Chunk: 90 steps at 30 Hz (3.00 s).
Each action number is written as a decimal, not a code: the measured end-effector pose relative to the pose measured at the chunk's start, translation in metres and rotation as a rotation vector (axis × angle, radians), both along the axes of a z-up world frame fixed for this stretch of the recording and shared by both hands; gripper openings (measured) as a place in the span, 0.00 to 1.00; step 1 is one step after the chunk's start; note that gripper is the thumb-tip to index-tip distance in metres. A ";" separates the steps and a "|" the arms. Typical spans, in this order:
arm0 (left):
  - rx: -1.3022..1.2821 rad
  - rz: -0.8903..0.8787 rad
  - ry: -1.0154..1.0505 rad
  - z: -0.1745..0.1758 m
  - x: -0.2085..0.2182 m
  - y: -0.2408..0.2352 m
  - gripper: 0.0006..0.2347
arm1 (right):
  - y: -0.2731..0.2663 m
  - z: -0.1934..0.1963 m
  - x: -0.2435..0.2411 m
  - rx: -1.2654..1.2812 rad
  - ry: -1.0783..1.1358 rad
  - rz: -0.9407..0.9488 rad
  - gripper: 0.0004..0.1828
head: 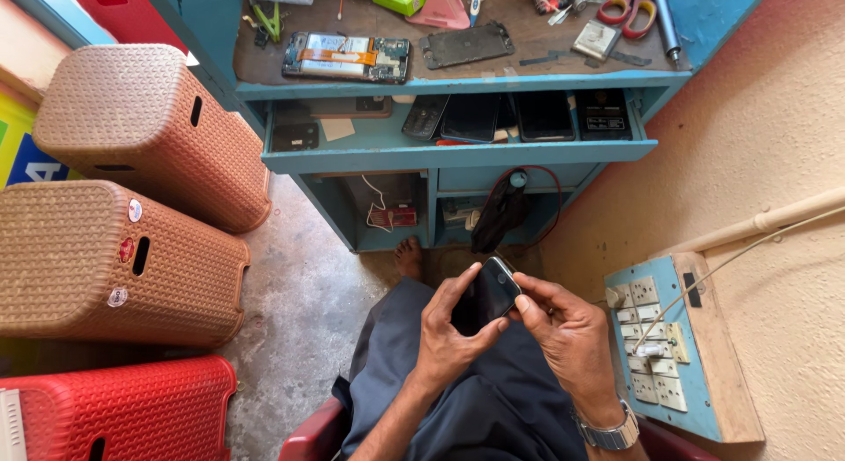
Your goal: The person disassembles a mobile phone using tools to remove components from the internal chassis.
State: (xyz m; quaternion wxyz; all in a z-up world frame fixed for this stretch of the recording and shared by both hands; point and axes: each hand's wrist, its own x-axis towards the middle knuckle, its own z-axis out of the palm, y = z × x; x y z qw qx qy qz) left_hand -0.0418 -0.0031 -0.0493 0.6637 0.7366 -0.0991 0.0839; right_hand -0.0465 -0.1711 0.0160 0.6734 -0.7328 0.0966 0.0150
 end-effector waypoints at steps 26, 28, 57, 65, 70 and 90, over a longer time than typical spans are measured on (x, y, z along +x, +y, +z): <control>-0.771 -0.226 0.914 -0.009 0.036 0.044 0.43 | -0.046 0.039 0.389 -1.054 -0.854 0.209 0.08; -0.757 -0.226 0.904 -0.009 0.044 0.046 0.44 | -0.040 0.040 0.414 -1.158 -0.656 0.199 0.08; -0.526 -0.127 0.772 -0.051 0.055 0.055 0.42 | -0.091 0.086 0.411 -2.112 -0.748 0.571 0.14; -0.411 -0.119 0.717 -0.049 0.052 0.052 0.43 | -0.087 0.097 0.404 -2.120 -0.822 0.638 0.13; -0.411 -0.112 0.730 -0.049 0.053 0.051 0.42 | -0.095 0.091 0.403 -2.131 -0.857 0.653 0.10; -0.384 -0.101 0.780 -0.035 0.054 0.051 0.41 | -0.077 0.103 0.391 -2.109 -0.865 0.780 0.03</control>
